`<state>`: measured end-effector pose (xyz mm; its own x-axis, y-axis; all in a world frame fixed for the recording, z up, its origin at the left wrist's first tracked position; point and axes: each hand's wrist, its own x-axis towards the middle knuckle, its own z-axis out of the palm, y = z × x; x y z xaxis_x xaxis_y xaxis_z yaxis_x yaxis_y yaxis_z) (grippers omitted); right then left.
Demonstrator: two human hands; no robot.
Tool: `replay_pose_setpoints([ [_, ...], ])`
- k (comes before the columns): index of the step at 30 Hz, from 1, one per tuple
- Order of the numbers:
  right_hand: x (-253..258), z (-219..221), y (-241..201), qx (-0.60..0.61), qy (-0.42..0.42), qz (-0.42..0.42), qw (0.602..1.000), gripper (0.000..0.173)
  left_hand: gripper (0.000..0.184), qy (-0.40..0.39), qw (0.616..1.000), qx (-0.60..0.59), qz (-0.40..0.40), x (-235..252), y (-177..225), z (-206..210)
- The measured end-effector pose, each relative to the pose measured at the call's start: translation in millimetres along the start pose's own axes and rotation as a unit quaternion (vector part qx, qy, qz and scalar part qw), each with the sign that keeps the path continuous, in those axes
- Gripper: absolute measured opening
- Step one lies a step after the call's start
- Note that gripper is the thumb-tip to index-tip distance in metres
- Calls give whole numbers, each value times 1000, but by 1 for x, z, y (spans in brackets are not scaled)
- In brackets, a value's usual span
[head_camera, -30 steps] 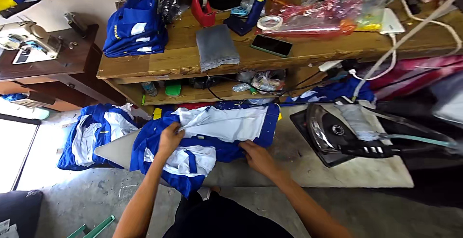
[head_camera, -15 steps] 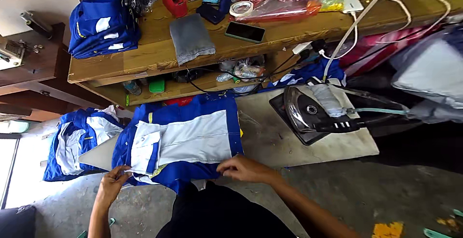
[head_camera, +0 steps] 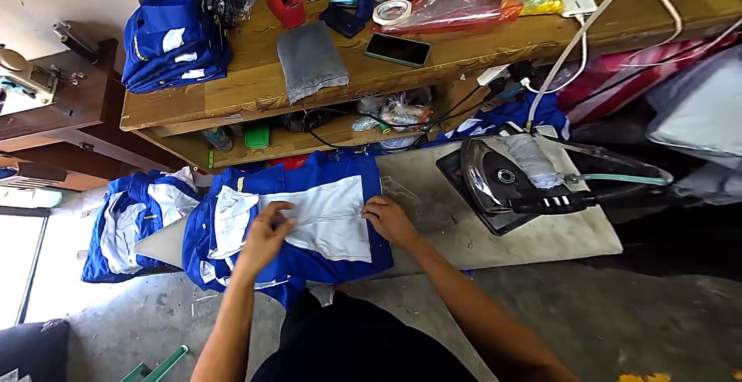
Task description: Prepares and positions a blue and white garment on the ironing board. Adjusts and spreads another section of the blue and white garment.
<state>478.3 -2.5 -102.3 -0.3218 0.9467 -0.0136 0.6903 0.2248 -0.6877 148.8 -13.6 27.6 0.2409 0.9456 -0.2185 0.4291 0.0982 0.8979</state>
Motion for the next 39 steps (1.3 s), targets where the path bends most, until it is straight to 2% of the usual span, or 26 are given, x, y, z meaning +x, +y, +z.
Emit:
replay_pose_setpoints([
  [3,5,-4,-1,-12,-13,11,1000,19,37,-74,997,-9,1,29,-1,52],
  [6,8,-5,-8,-62,-51,41,996,22,35,-96,991,88,1,45,-23,80],
  [9,9,-14,-10,-42,-56,80,994,24,35,-116,980,164,-8,46,-51,86],
  [13,7,-23,1,108,-42,165,979,29,37,-123,980,153,-32,33,-65,78],
  [15,3,-23,8,226,-9,208,952,29,37,-115,985,125,-37,31,-67,74],
  [17,-3,-26,13,371,55,237,896,23,36,-113,986,114,-47,32,-70,74],
  [20,-13,-43,11,543,163,211,796,21,37,-113,985,116,-55,33,-71,74],
  [22,-22,-59,6,600,196,161,759,27,37,-113,985,117,-55,33,-73,73],
  [23,-25,-67,4,597,198,134,765,28,36,-114,985,120,-55,32,-72,74],
  [26,-26,-78,0,502,185,71,842,18,35,-121,982,137,-51,35,-60,74],
  [28,-19,-77,-6,482,156,38,861,15,35,-121,981,153,-23,39,-47,78],
  [33,1,-73,-36,577,96,24,811,20,34,-137,964,203,102,76,-15,95],
  [36,3,-80,-42,591,93,24,801,22,31,-160,941,249,163,98,-4,110],
  [39,-1,-84,-43,595,105,30,796,22,30,-193,923,279,181,106,3,123],
])
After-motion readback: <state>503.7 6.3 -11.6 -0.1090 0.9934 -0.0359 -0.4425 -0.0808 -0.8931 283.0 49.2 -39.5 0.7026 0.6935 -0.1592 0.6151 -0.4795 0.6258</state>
